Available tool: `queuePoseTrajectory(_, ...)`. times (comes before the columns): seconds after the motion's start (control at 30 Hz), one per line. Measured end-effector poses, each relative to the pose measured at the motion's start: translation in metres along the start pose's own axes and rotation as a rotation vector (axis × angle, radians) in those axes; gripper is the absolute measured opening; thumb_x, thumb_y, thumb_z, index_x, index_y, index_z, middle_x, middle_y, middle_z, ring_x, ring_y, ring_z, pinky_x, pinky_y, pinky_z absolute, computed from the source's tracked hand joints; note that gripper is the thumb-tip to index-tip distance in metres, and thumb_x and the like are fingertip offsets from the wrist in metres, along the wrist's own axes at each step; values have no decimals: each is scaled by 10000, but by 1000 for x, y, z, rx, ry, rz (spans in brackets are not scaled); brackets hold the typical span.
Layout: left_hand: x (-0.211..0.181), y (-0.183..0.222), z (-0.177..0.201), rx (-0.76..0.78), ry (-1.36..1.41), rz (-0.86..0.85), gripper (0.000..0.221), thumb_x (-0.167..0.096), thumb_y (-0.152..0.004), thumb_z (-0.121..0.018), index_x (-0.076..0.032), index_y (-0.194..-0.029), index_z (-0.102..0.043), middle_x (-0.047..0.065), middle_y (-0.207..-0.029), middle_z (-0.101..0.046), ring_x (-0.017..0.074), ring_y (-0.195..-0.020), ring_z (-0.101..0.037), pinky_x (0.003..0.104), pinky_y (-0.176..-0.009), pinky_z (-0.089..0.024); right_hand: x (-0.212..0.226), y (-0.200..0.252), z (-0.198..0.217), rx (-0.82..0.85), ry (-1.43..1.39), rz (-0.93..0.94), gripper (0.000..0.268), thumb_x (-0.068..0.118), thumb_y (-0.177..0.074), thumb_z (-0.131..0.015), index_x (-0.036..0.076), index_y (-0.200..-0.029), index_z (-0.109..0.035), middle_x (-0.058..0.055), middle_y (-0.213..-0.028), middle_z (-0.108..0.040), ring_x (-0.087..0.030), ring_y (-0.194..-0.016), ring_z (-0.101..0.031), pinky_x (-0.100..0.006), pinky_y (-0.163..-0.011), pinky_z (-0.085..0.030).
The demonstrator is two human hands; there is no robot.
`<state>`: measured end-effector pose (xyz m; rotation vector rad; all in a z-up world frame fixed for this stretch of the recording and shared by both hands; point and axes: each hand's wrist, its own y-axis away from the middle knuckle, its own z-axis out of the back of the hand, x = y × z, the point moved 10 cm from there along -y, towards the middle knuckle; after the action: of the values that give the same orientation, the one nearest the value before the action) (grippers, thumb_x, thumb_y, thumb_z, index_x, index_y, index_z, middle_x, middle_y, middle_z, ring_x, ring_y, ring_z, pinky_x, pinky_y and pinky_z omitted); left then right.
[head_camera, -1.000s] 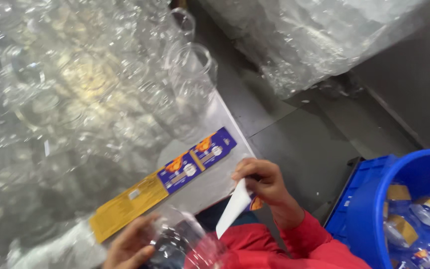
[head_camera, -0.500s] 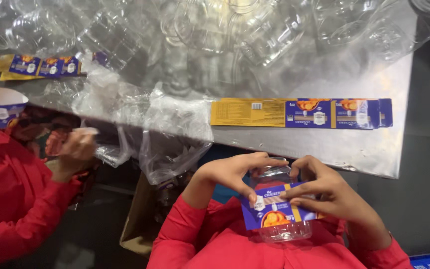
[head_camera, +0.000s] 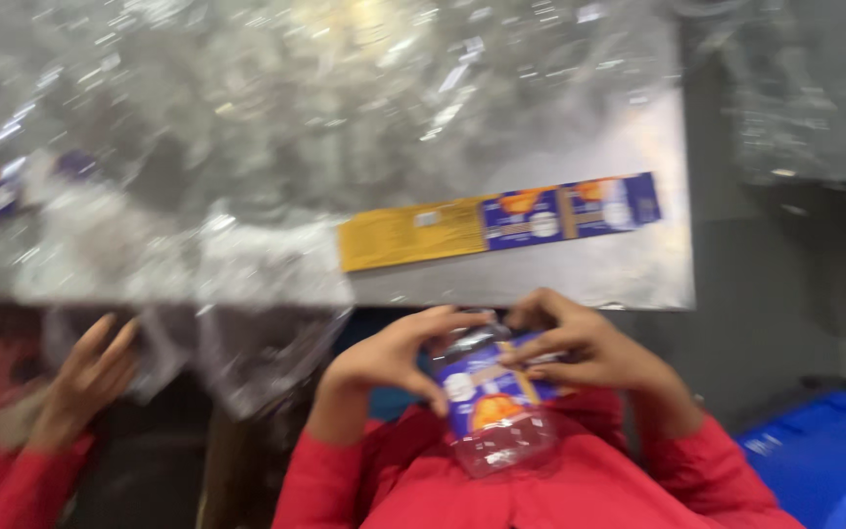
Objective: The person labels plastic containers by hand, removing a protective strip from an adhesive label and applying it around the base of each container before placing the finished items into a bin.
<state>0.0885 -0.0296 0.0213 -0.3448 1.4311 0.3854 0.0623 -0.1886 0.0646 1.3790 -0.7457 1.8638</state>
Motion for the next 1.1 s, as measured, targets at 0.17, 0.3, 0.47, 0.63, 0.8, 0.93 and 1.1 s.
queuePoseTrajectory(0.17, 42, 14, 22, -327, 821, 161, 1336, -249, -434, -1055, 48, -1555, -393, 258, -1382, -579, 333, -1260, -588, 476, -1061, -468, 26, 19, 19, -55, 182, 130, 558, 264, -900, -730, 162, -1442, -644, -228, -1592, -417, -380, -1486, -412, -496, -1236, -316)
queuePoseTrajectory(0.3, 79, 28, 53, -547, 778, 6, 1455, -374, -367, -1041, 37, -1571, -336, 258, -1446, -545, 363, -1295, -593, 502, -1083, -465, 42, 30, 16, -198, 421, 247, 812, 245, -844, -760, 28, -1554, -432, -224, -1403, -473, -401, -1350, -457, -495, -1174, -384)
queuePoseTrajectory(0.47, 128, -14, 83, -419, 498, -183, 1321, -352, -522, -1007, -7, -1608, -338, 242, -1470, -536, 349, -1311, -585, 490, -1088, -475, 22, 43, 20, -775, 463, 172, 590, 14, -727, -614, 2, -1312, -538, -215, -1163, -584, -432, -1074, -582, -486, -962, -485)
queuePoseTrajectory(0.63, 160, -80, 71, -236, 272, -41, 1259, -349, -551, -976, -7, -1587, -348, 252, -1450, -544, 352, -1293, -595, 475, -1053, -493, 8, 28, -29, -671, 638, 124, 259, 92, -852, -649, -3, -1088, -601, -170, -1067, -638, -340, -1028, -637, -435, -981, -515)
queuePoseTrajectory(0.8, 171, -84, 63, -84, 115, 73, 1197, -346, -581, -946, -7, -1566, -357, 263, -1430, -552, 354, -1274, -605, 460, -1018, -510, 25, 39, -22, -785, 627, 151, 221, 102, -1062, -615, -40, -1230, -593, -168, -1044, -641, -314, -969, -667, -386, -894, -545)
queuePoseTrajectory(0.93, 186, -83, 60, 23, 24, 120, 1148, -343, -605, -921, -6, -1550, -364, 271, -1414, -558, 356, -1259, -613, 448, -990, -524, 55, 49, -6, -781, 594, 278, 139, 98, -1072, -643, 36, -1197, -641, -109, -1004, -636, -282, -912, -671, -371, -837, -535)
queuePoseTrajectory(1.1, 192, -101, 77, 85, -72, 135, 1086, -340, -634, -891, -6, -1529, -374, 281, -1394, -566, 359, -1241, -622, 434, -954, -542, 91, 55, 2, -683, 827, 450, 167, 109, -939, -684, 64, -1094, -729, -67, -937, -586, -268, -904, -650, -376, -789, -522)
